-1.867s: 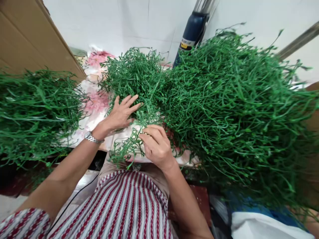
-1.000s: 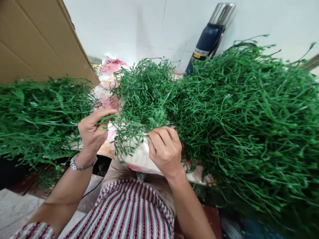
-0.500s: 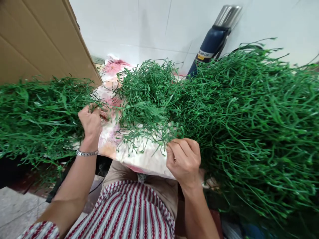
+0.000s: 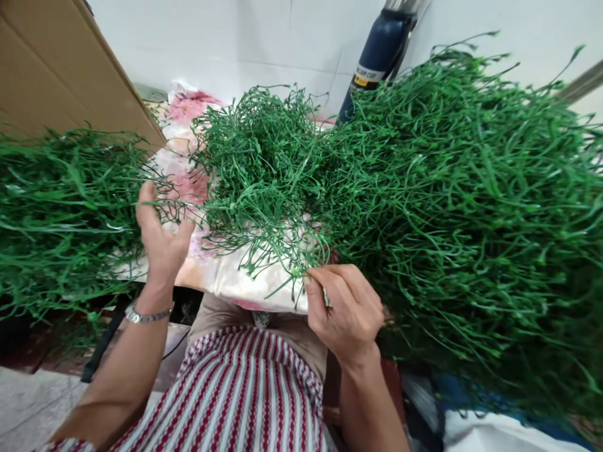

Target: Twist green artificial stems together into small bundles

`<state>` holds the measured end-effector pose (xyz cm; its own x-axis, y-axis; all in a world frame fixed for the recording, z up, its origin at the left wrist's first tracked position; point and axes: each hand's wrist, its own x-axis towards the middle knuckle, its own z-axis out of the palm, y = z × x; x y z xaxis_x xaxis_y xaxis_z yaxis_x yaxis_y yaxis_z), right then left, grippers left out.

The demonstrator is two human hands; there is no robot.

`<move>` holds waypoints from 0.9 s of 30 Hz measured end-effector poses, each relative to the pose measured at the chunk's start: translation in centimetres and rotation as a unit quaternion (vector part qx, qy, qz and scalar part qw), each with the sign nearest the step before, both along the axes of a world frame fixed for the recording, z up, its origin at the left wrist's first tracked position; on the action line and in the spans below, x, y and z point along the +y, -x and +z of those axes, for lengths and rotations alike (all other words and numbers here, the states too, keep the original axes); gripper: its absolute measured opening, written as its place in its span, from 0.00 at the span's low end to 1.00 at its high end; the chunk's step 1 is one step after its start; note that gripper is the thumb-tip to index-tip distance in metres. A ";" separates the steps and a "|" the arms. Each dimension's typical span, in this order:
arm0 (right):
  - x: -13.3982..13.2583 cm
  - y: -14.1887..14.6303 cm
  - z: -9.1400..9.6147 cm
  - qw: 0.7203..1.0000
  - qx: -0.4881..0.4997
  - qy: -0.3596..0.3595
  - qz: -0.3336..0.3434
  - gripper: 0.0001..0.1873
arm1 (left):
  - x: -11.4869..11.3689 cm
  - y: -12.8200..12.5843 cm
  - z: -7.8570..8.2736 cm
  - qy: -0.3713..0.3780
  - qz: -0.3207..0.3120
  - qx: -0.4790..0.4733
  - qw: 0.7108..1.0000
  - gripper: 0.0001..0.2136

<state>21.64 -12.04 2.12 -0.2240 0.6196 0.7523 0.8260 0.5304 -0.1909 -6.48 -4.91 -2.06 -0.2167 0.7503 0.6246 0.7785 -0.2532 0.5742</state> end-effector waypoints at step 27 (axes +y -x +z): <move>-5.1 -1.1 2.4 0.983 0.147 0.027 0.105 0.12 | 5.7 -5.0 -0.6 0.043 -0.239 0.240 0.940 0.19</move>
<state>22.71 -17.14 4.54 -0.1284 0.6231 0.7715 0.6037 0.6663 -0.4377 -1.50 0.74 -2.62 0.4498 0.7423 0.4967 0.7616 -0.6093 0.2207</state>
